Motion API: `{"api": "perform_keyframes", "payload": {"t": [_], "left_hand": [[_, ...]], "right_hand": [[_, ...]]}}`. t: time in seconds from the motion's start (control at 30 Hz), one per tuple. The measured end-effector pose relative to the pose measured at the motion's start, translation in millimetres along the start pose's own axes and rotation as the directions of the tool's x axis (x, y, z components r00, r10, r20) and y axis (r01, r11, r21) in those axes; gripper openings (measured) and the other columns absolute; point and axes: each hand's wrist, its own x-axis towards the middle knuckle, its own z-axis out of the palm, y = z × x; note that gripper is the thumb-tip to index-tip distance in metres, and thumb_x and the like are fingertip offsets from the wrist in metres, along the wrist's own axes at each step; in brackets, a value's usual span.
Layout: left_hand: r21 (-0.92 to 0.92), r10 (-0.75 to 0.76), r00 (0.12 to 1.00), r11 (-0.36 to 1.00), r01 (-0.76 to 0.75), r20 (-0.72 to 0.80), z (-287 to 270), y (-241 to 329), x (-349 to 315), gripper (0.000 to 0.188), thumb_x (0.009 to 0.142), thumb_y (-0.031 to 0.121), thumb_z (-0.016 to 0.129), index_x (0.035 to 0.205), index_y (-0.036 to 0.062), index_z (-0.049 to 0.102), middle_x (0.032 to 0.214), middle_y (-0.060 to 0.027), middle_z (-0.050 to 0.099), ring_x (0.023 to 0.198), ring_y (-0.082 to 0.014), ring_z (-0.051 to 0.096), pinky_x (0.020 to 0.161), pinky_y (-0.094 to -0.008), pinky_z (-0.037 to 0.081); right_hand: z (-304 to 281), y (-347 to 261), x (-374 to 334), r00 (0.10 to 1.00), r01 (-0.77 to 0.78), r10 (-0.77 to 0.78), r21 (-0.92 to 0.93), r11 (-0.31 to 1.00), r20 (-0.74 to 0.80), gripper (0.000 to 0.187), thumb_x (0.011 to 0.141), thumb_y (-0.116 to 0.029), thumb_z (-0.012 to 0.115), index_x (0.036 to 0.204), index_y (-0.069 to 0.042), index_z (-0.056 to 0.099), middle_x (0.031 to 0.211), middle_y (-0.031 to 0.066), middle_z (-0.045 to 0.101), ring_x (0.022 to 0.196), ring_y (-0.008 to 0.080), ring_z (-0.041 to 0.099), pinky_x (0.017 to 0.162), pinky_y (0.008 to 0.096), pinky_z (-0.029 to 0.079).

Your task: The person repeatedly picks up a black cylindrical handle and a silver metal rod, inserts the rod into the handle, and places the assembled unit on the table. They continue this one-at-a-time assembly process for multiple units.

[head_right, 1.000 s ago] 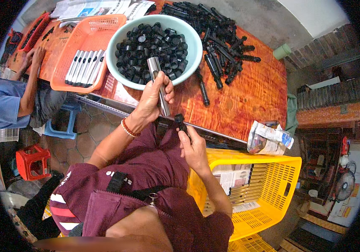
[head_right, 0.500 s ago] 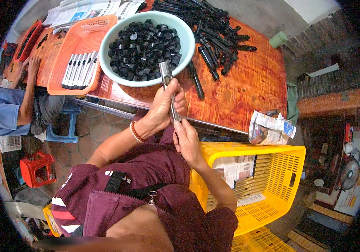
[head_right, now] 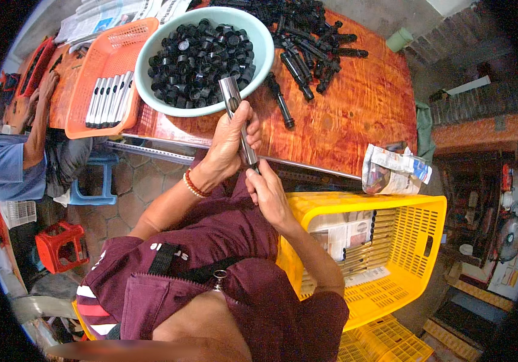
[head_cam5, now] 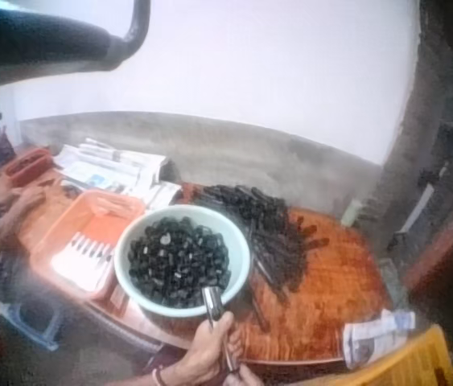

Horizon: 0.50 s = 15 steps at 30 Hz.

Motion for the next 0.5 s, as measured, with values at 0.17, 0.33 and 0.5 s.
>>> {"api": "perform_keyframes", "payload": {"t": [0.17,0.33,0.5], "left_hand": [[0.011,0.037,0.999,0.999,-0.037,0.002,3.7,-2.7,0.4,0.033,0.092,0.040,0.058,0.084,0.0110,0.046,0.065,0.0008,0.044,0.053,-0.0084,0.042,0.047,-0.0221,0.038],[0.028,0.051,0.999,0.998,-0.052,0.010,3.3,-5.4,1.5,0.034,0.092,0.041,0.059,0.084,0.0111,0.045,0.065,0.0009,0.044,0.053,-0.0081,0.042,0.047,-0.0219,0.038],[0.013,0.035,0.999,0.999,-0.035,0.027,5.3,-6.8,1.6,0.034,0.091,0.041,0.060,0.083,0.0112,0.045,0.064,0.0011,0.043,0.053,-0.0078,0.042,0.046,-0.0213,0.038]], "right_hand": [[1.7,0.0,1.3,0.999,0.007,-0.007,-0.005,1.000,-0.034,0.025,0.096,-0.029,0.038,0.104,-0.007,0.046,0.068,-0.0005,0.044,0.055,0.0067,0.041,0.050,0.0213,0.035],[0.9,2.4,2.1,0.998,0.019,-0.019,0.005,1.000,-0.056,0.028,0.095,-0.031,0.036,0.100,-0.005,0.047,0.066,-0.0003,0.044,0.053,0.0064,0.040,0.048,0.0209,0.033],[3.5,3.5,2.2,0.991,0.041,-0.037,0.034,0.999,-0.129,0.020,0.092,-0.024,0.041,0.090,-0.005,0.049,0.061,-0.0008,0.043,0.053,0.0084,0.039,0.048,0.0247,0.033]]}}
